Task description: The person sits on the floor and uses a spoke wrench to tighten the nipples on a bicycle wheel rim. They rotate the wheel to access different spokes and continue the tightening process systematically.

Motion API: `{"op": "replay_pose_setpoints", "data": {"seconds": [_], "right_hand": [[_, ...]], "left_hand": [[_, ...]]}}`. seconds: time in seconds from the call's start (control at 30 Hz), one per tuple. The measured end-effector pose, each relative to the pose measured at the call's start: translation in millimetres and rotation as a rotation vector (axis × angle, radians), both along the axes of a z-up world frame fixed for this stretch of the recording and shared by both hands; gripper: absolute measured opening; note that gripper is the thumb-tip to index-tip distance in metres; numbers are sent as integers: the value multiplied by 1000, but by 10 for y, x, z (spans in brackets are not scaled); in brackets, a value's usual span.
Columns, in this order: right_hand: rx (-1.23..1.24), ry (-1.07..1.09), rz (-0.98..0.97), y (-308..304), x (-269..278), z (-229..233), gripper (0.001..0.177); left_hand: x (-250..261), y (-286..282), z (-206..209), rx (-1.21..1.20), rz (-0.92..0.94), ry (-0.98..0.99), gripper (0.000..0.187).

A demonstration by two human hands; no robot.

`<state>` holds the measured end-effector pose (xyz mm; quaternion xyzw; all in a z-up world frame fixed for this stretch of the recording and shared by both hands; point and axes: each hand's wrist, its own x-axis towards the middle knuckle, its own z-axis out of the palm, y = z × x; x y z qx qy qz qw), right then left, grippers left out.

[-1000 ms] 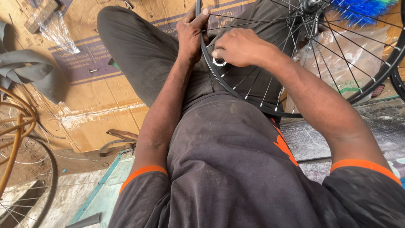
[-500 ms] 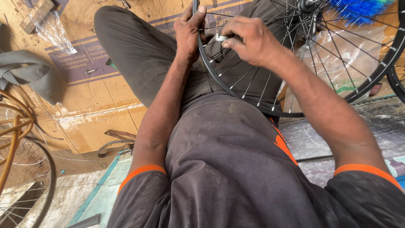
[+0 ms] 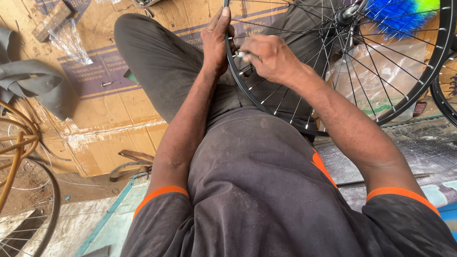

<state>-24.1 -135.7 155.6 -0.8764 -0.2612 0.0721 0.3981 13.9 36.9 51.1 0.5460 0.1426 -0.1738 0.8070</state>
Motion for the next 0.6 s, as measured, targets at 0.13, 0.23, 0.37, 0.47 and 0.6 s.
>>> {"op": "replay_pose_setpoints", "data": {"seconds": [0.13, 0.23, 0.37, 0.47, 0.6], "right_hand": [[-15, 24, -55, -25, -17, 12, 15], [46, -13, -27, -45, 2, 31, 19], [-7, 25, -60, 15, 8, -12, 16], [-80, 6, -176, 38, 82, -76, 14], [-107, -202, -313, 121, 209, -143, 21]], "left_hand": [[-58, -23, 126, -122, 0, 36, 53], [-173, -82, 179, -211, 106, 184, 52], [-266, -59, 208, -328, 103, 284, 59], [-271, -117, 270, -321, 125, 158, 54], [-236, -154, 371, -177, 148, 94, 45]]}}
